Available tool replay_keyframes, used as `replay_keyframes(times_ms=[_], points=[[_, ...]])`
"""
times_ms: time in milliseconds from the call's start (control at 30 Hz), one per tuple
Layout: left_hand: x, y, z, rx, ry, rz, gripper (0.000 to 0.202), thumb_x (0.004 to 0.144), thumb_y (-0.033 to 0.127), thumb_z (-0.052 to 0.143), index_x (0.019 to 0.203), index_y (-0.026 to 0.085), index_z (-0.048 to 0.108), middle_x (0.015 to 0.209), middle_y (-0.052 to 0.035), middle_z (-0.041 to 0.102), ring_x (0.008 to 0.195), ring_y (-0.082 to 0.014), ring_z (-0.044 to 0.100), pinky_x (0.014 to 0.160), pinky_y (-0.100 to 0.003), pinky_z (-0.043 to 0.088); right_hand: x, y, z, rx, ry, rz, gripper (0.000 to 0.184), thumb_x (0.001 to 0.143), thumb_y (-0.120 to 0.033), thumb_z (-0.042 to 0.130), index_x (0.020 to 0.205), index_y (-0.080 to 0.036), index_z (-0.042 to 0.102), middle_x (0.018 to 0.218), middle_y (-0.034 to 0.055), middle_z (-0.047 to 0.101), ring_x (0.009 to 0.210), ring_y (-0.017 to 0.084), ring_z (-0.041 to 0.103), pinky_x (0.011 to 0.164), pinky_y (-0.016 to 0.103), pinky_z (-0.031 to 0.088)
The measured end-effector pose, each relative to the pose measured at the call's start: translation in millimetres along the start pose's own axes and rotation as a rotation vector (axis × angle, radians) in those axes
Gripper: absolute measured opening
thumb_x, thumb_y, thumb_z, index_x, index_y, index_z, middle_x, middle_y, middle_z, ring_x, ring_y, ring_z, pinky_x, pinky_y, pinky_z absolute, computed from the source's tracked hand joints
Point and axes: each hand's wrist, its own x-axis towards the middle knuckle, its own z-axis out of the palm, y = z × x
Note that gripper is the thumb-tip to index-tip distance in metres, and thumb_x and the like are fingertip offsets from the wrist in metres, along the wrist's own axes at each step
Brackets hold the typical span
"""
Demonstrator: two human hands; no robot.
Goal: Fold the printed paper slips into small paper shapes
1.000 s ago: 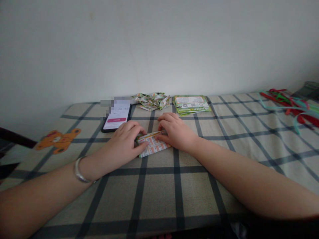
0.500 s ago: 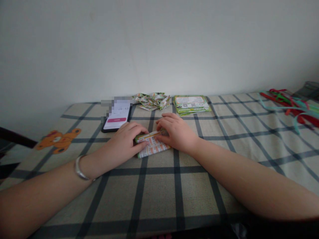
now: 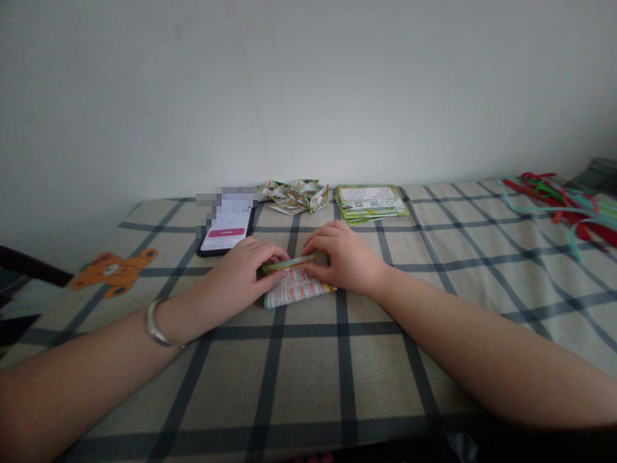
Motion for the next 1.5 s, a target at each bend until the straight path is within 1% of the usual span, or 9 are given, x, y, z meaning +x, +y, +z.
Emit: replay_keyframes(times_ms=[100,167,300,567,767,1000,1167,1300,1500], points=[[-0.4,-2.4,2.7,-0.052,0.048,-0.004,0.029,0.078,0.009,0.065,0.104,0.018,0.057,0.091,-0.0021,0.065,0.091,-0.0198,0.058,0.082,-0.035,0.048,-0.3,-1.5,-1.9,0.008,-0.022,0.009,0.018,0.083,-0.031,0.067,0.094,-0.017,0.069,0.092,0.0051,0.071,0.091,0.020,0.059,0.086,0.034,0.043],[-0.6,-4.4,3.9,-0.082,0.073,-0.013,0.031,0.078,0.006,0.064,0.105,0.018,0.055,0.091,-0.0019,0.064,0.090,-0.0185,0.059,0.082,-0.034,0.048,-0.7,-2.5,-2.5,0.011,-0.026,0.021,0.018,0.084,-0.031,0.066,0.095,-0.018,0.070,0.089,0.0044,0.071,0.088,0.019,0.059,0.083,0.033,0.043],[-0.6,-5.9,3.1,-0.104,0.095,-0.021,0.029,0.079,0.005,0.062,0.103,0.018,0.054,0.093,-0.0016,0.063,0.090,-0.0175,0.061,0.083,-0.034,0.049,-2.0,-4.9,-2.7,0.030,-0.004,0.079,0.019,0.083,-0.030,0.066,0.098,-0.019,0.071,0.087,0.0036,0.070,0.083,0.018,0.058,0.077,0.030,0.043],[-0.7,-4.1,-0.8,-0.193,0.136,-0.055,0.020,0.085,0.013,0.059,0.104,0.019,0.052,0.091,-0.0005,0.063,0.086,-0.0153,0.063,0.077,-0.030,0.050,-4.7,-7.2,-0.7,0.170,0.035,0.316,0.022,0.082,-0.034,0.067,0.101,-0.022,0.069,0.068,-0.0025,0.060,0.056,0.010,0.049,0.052,0.022,0.036],[-2.3,-12.3,4.3,-0.271,0.146,-0.139,0.020,0.087,0.025,0.060,0.105,0.021,0.053,0.091,0.0004,0.064,0.078,-0.0136,0.062,0.070,-0.028,0.049,-4.9,-5.7,1.4,0.189,0.085,0.398,0.017,0.080,-0.031,0.069,0.094,-0.021,0.067,0.060,-0.0053,0.053,0.052,0.009,0.046,0.050,0.023,0.034],[-2.7,-18.1,8.5,-0.371,0.139,-0.214,0.021,0.088,0.033,0.059,0.106,0.024,0.054,0.084,0.0016,0.066,0.070,-0.0134,0.062,0.061,-0.027,0.048,-4.7,-3.6,3.3,0.214,0.167,0.401,0.014,0.080,-0.029,0.070,0.090,-0.020,0.066,0.065,-0.0035,0.057,0.055,0.010,0.047,0.050,0.024,0.035],[-2.2,-18.7,9.1,-0.433,0.174,-0.209,0.016,0.089,0.030,0.058,0.103,0.023,0.057,0.082,0.0013,0.065,0.072,-0.0132,0.063,0.063,-0.027,0.049,-6.3,-3.4,3.6,0.216,0.207,0.402,0.017,0.079,-0.032,0.071,0.090,-0.020,0.066,0.060,-0.0047,0.053,0.053,0.010,0.045,0.048,0.023,0.033],[-2.2,-18.8,8.7,-0.412,0.211,-0.182,0.015,0.088,0.027,0.059,0.102,0.021,0.059,0.081,0.0009,0.064,0.071,-0.0129,0.062,0.064,-0.027,0.049,-6.0,-4.2,2.5,0.218,0.210,0.387,0.019,0.078,-0.032,0.071,0.092,-0.019,0.066,0.059,-0.0050,0.052,0.052,0.009,0.045,0.049,0.023,0.034],[-2.5,-16.9,6.4,-0.382,0.214,-0.177,0.016,0.089,0.025,0.057,0.104,0.021,0.058,0.084,0.0001,0.065,0.074,-0.0134,0.063,0.065,-0.027,0.050,-7.3,-3.2,0.2,0.194,0.157,0.354,0.022,0.080,-0.031,0.067,0.099,-0.019,0.064,0.062,-0.0049,0.054,0.050,0.007,0.044,0.050,0.023,0.036]])
